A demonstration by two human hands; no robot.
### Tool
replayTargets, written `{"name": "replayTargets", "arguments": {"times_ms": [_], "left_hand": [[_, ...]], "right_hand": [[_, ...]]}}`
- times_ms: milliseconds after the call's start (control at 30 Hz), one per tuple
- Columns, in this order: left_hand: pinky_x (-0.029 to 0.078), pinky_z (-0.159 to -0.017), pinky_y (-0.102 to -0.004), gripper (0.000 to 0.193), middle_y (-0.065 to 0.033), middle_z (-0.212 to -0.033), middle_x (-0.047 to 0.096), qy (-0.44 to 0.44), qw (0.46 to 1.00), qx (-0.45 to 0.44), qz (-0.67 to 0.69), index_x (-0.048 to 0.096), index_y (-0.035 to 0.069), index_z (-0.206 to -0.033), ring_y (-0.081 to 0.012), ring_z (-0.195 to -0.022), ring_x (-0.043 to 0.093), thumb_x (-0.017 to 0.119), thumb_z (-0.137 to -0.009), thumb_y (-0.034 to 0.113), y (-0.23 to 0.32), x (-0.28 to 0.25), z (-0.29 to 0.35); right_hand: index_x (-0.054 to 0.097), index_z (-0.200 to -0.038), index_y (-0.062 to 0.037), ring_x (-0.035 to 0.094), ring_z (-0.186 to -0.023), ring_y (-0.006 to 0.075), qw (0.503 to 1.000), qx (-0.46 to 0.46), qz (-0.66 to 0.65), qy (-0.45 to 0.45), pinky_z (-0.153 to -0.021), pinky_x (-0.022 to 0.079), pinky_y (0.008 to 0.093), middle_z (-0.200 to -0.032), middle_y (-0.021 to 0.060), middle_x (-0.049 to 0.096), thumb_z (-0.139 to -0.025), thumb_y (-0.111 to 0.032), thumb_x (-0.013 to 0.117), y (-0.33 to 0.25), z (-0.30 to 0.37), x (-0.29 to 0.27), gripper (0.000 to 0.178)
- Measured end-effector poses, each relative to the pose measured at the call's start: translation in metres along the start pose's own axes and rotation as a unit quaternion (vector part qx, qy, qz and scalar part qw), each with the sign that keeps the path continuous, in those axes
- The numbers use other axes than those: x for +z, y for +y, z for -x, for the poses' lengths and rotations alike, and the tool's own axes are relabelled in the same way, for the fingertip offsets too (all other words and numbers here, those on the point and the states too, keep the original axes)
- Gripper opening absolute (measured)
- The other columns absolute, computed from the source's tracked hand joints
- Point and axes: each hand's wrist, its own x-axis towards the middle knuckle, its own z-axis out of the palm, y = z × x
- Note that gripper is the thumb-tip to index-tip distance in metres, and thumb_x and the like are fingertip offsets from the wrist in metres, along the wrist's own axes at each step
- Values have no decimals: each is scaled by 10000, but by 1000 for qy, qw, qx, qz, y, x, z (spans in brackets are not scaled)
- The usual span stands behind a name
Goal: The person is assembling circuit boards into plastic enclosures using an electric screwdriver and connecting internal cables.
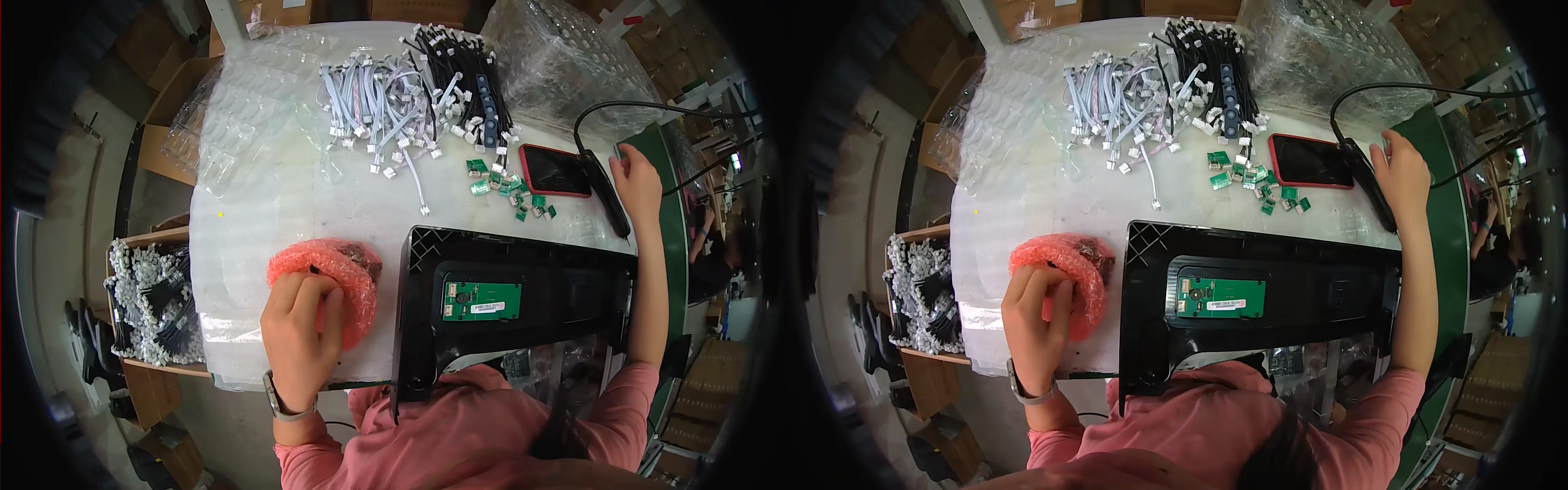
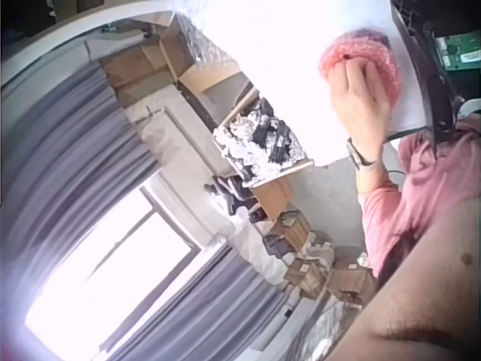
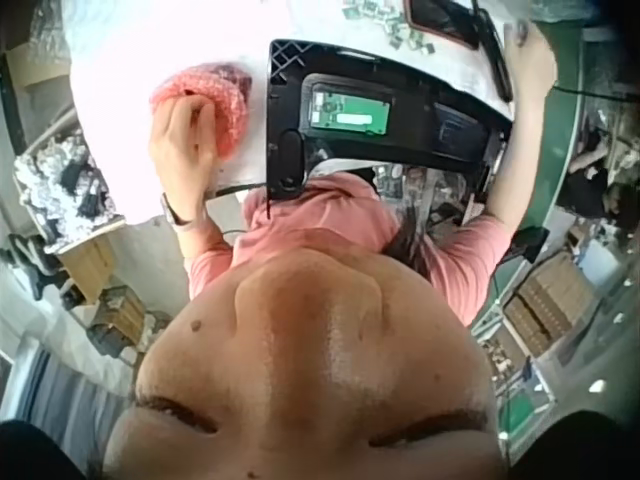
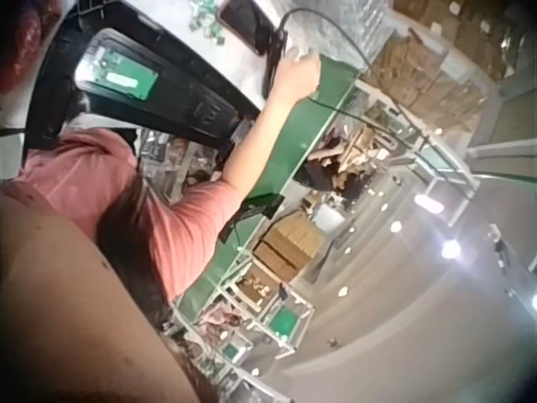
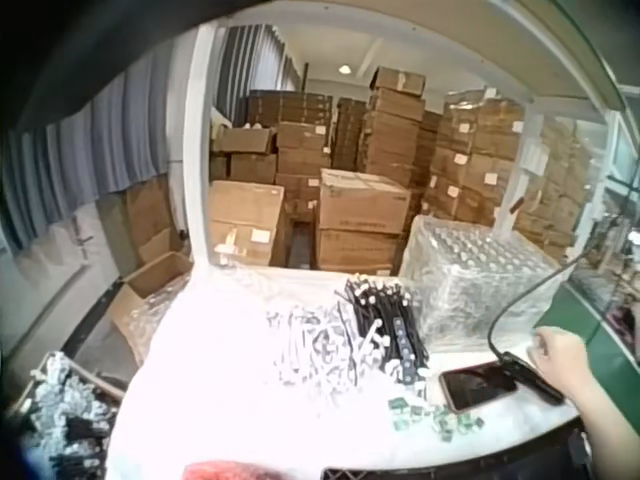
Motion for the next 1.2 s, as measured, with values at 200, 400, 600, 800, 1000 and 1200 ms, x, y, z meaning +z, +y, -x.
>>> {"name": "replayTargets", "arguments": {"times_ms": [200,400,600,800,1000,1200], "left_hand": [[442,-628,-358,54,-131,-794,565,41,998,-32,21,576,-3,-859,-304,-711,556,591,-842,-53,0,-1,2],[448,-649,-322,25,-123,-824,567,100,993,2,69,561,-16,-879,-243,-713,551,577,-885,-34,3,-2,1],[438,-662,-292,13,-106,-849,570,59,978,13,201,562,-11,-905,-204,-719,536,567,-917,-10,28,12,1],[402,-677,-219,58,-37,-844,554,-4,964,78,255,555,-5,-918,-107,-734,488,536,-957,33,56,39,3],[424,-648,-274,48,-85,-804,575,17,972,50,229,585,-12,-905,-189,-688,527,627,-886,-1,61,46,8],[418,-636,-278,67,-90,-797,582,48,974,39,220,589,-18,-894,-191,-686,536,650,-869,-5,73,58,9]], "right_hand": [[590,-1310,-83,633,-958,185,937,128,-249,-210,-778,470,292,-1073,103,683,-946,-430,567,48,-6,38,504],[549,-1373,-96,599,-1000,174,861,163,-330,-351,-807,449,268,-1051,49,671,-902,-527,591,56,-1,33,640],[554,-1375,-102,594,-915,149,874,-32,-262,-408,-824,461,289,-948,30,642,-799,-443,726,69,13,24,691],[591,-1321,-83,618,-915,176,828,-48,-354,-433,-862,479,328,-960,55,653,-698,-254,808,72,31,6,682],[628,-1169,-41,622,-914,196,875,-227,-268,-334,-844,492,337,-930,80,648,-640,-136,741,59,39,18,549],[609,-1140,-5,584,-832,177,899,-129,-407,-97,-789,464,275,-906,65,601,-651,-149,679,69,28,0,515]]}}
